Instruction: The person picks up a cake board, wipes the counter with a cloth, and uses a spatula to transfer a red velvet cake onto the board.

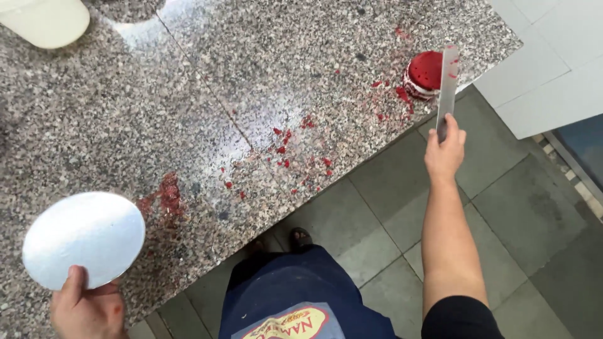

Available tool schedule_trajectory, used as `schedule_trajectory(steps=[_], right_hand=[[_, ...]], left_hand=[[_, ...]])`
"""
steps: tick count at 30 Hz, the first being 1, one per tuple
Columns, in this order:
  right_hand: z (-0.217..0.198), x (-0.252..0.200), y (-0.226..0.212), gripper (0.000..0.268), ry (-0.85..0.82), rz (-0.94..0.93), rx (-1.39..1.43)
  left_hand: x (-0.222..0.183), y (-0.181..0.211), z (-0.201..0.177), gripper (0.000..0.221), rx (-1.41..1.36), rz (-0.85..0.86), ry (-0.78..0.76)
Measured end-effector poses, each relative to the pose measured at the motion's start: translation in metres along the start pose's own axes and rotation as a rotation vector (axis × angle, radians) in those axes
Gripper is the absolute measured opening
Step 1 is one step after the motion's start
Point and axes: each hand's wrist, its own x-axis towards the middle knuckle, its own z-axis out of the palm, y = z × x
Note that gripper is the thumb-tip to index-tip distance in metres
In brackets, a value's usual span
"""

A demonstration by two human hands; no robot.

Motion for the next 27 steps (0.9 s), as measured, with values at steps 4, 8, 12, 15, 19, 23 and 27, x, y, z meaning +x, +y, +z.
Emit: schedule_trajectory(steps=[4, 8, 12, 15, 19, 23, 27], right_hand=[[-0.007, -0.005, 0.008, 0.048, -0.107, -0.009, -0.046], [-0.023, -0.025, 0.015, 0.049, 0.015, 0.042, 0.142], [-0.035, -0.072, 0.018, 0.05, -0.016, 0.066, 0.081], [-0.034, -0.094, 0.026, 0.05, -0.131, 0.114, 0.026], [-0.025, -0.085, 0.029, 0.049, -0.18, 0.079, -0.03], [0.002, -0.052, 0.036, 0.049, -0.167, 0.042, -0.036], [0.036, -0.017, 0.043, 0.048, -0.148, -0.007, -0.056]], left_hand=[[-0.008, 0.006, 0.018, 0.054, 0.072, -0.055, -0.016], [-0.012, 0.006, 0.04, 0.058, 0.102, -0.041, -0.135], [-0.015, 0.0, 0.048, 0.056, 0.173, -0.047, -0.074], [-0.014, -0.006, 0.041, 0.055, 0.209, -0.099, -0.052], [-0.014, -0.01, 0.043, 0.054, 0.21, -0.065, -0.05], [-0.024, 0.003, 0.062, 0.056, 0.139, -0.075, -0.124], [-0.031, 0.012, 0.062, 0.053, 0.296, -0.087, -0.047]])
